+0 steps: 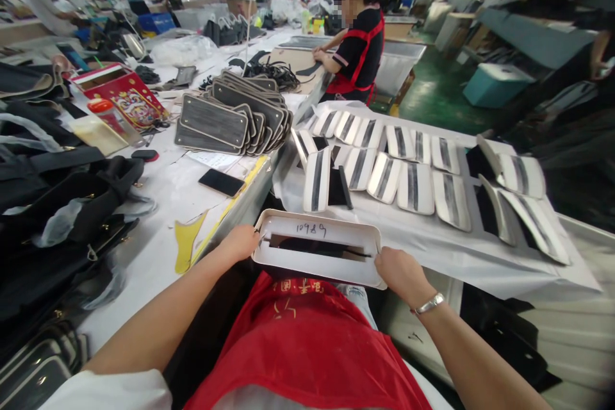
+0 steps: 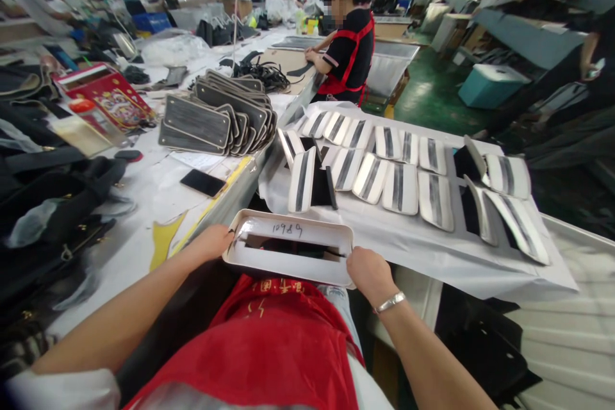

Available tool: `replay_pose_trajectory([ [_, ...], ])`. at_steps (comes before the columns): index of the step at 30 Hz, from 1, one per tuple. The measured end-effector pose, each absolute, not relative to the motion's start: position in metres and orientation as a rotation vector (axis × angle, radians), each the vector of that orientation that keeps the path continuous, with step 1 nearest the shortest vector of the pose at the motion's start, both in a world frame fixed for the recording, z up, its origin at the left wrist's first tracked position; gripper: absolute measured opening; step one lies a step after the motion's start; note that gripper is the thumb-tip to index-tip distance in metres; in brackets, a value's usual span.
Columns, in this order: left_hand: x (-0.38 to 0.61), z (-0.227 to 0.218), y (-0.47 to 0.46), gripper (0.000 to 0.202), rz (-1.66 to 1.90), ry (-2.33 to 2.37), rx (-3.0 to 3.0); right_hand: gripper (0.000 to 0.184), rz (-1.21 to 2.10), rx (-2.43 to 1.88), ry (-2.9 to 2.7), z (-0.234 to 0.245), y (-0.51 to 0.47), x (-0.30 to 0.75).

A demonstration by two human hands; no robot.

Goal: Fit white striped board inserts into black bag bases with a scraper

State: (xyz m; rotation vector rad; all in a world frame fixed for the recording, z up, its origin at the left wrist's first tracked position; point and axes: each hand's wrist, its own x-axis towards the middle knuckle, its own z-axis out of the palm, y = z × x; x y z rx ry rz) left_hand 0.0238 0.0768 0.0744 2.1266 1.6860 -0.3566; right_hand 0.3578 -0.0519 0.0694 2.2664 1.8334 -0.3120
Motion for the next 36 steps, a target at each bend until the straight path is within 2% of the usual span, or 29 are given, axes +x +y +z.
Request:
replay_pose_trajectory([
  [7,0.023,0.072,0.077,0.038,-0.391,1.665,1.948,0.025,-0.220,2.178,1.880,0.069,-0.051,0.362],
  [14,0.027,0.080,0.094,0.029,-0.439,1.675,1.861,0.026,-0.238,2.082,1.889,0.080,-0.035,0.356],
  [21,0.015,0.068,0.053,0.046,-0.128,1.674,1.816,0.029,-0.305,2.177,1.872,0.080,-0.051,0.358],
  [27,0.008,0.046,0.013,0.033,0.153,1.540,1.563,0.040,-0.419,2.250,1.838,0.080,-0.071,0.354],
  [31,-0.001,0.035,0.009,0.034,0.393,1.465,1.465,0.034,-0.609,2.299,1.847,0.077,-0.078,0.359],
  [33,-0.006,0.033,0.013,0.034,0.403,1.431,1.514,0.033,-0.642,2.346,1.855,0.075,-0.080,0.361],
  [36,-0.008,0.039,0.022,0.030,0.205,1.449,1.700,0.034,-0.635,2.390,1.839,0.074,-0.084,0.359],
])
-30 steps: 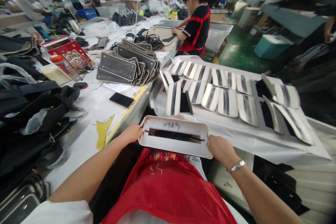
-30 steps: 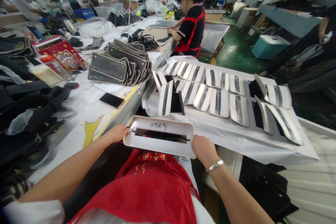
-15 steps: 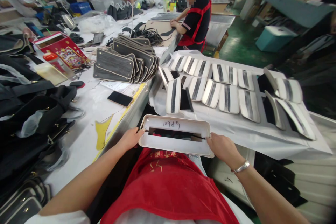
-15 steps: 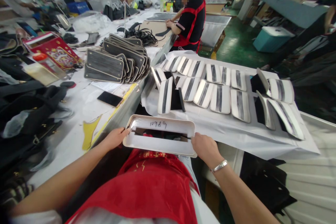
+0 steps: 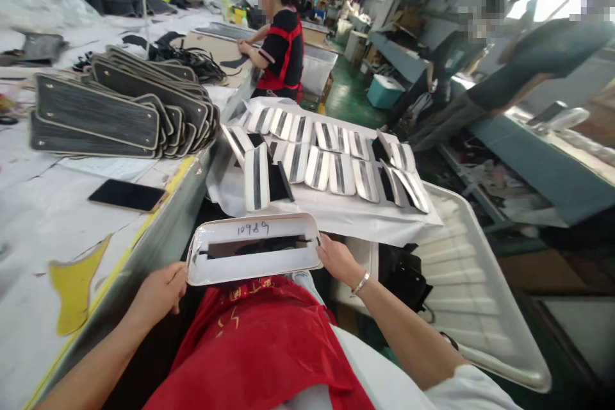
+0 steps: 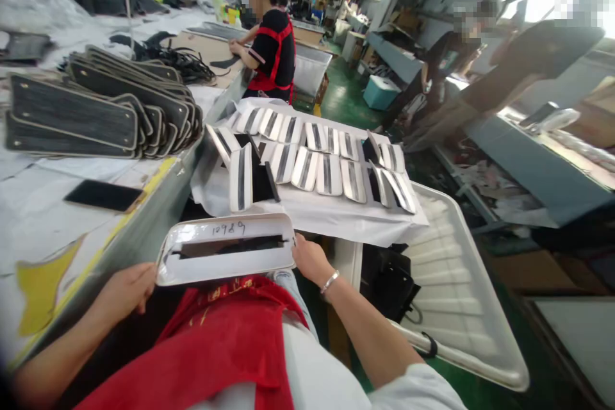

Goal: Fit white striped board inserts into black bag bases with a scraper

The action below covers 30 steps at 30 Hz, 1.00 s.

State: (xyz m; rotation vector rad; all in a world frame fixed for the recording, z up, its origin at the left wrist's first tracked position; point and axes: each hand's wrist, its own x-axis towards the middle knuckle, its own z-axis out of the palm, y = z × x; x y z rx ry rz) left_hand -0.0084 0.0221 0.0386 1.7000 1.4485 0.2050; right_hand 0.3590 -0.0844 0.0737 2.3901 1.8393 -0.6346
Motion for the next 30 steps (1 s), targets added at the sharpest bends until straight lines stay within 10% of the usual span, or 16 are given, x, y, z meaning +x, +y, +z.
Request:
replay_pose_trajectory([
  [8,-0.003,0.083,0.042,0.014,-0.025,1.545,1.738,0.034,-0.673,2.385,1.952,0.063,-0.082,0.356],
  [30,0.010,0.078,0.073,0.057,0.037,1.521,1.436,0.024,-0.858,2.420,2.002,0.067,-0.072,0.362],
])
